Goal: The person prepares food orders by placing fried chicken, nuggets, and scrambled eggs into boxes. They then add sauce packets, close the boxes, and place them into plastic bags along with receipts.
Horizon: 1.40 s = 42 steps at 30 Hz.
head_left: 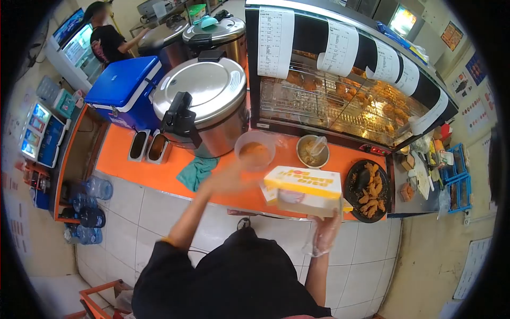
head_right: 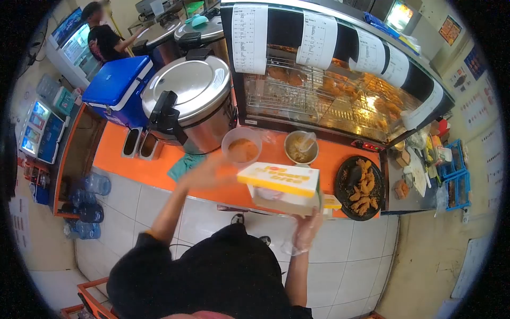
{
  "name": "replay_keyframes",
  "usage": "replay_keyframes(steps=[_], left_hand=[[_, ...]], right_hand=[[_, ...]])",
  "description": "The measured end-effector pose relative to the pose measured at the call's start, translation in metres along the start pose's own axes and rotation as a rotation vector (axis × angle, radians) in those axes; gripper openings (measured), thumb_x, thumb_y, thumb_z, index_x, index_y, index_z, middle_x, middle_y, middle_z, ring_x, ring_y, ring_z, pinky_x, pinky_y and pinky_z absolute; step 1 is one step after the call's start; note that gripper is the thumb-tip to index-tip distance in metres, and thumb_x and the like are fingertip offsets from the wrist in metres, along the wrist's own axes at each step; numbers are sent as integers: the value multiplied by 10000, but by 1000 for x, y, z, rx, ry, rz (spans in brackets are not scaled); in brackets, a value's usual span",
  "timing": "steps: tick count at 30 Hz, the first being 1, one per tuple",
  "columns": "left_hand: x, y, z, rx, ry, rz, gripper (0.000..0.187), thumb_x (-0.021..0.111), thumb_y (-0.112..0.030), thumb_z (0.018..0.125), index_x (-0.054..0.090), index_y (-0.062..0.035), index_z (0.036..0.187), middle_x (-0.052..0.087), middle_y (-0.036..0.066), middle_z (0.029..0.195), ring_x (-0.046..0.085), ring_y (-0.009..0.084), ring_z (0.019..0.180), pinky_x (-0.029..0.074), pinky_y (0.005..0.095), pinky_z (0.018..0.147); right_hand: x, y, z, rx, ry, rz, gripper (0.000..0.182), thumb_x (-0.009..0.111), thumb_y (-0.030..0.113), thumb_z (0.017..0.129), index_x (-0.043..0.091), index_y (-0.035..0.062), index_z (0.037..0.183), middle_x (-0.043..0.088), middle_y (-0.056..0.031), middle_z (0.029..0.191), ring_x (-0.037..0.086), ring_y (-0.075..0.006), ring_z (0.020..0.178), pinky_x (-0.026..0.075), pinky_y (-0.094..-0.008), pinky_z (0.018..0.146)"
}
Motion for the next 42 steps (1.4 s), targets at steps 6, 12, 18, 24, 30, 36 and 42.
replay_keyframes(steps=[6, 12, 18, 24, 30, 36, 42], left_hand=[[-135, 4, 172, 250, -675, -169, 854, 757, -118, 838, 234, -68, 1511, 489, 221, 1390, 535, 271, 1233, 437, 394, 1033], [-138, -27, 199, 306, -599, -568, 759, 609, 53, 907, 197, -83, 1531, 604, 230, 1261, 659, 231, 1050, 554, 326, 873], [-117, -84, 189, 377, -685, -503, 819, 609, 78, 894, 175, -120, 1561, 590, 228, 1289, 628, 214, 1100, 536, 312, 900], [-35, -174, 166, 331, -802, -593, 522, 564, 61, 883, 504, -8, 1398, 562, 137, 1354, 579, 153, 1150, 477, 271, 961], [83, -260, 199, 308, -781, -698, 514, 560, 56, 873, 518, 8, 1383, 584, 119, 1311, 589, 134, 1096, 470, 261, 960], [204, -318, 276, 208, -873, -272, 569, 537, 33, 808, 550, -35, 1373, 565, 166, 1353, 568, 197, 1180, 459, 308, 1001], [469, -308, 420, 43, -329, -521, 335, 626, -57, 924, 637, -29, 1259, 683, 45, 1162, 541, 16, 756, 425, 171, 682]], right_hand=[[-35, 13, 9, -87, -157, 184, 440, 519, 353, 994, 478, 110, 1358, 505, -96, 1357, 589, -220, 1097, 566, -282, 715], [-73, 34, -15, -100, -332, 421, 488, 572, 407, 953, 523, 74, 1307, 583, -62, 1268, 590, -159, 1071, 518, -253, 741], [-182, 59, -19, -48, -293, 314, 529, 564, 431, 935, 504, 68, 1315, 587, -83, 1249, 588, -171, 1032, 500, -287, 781], [-307, 119, 2, -45, -370, 303, 430, 567, 417, 952, 533, 116, 1257, 593, -53, 1196, 588, -149, 952, 477, -238, 615], [-455, 192, 68, -70, -270, 245, 437, 547, 410, 964, 512, 123, 1292, 578, -61, 1229, 581, -160, 1014, 504, -285, 710], [-564, 249, 157, -344, -152, 86, 470, 552, 406, 979, 495, 106, 1336, 555, -54, 1311, 543, -170, 1144, 505, -338, 878], [-699, 333, 247, -247, -559, 361, 480, 468, 438, 993, 455, 134, 1364, 550, -25, 1304, 551, -168, 1091, 494, -310, 770]])
Point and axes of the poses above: each hand's wrist, its own z-axis towards the middle knuckle, its own x-axis out of the palm, y = z × x, the point moved 3 cm from there along z, towards the middle knuckle
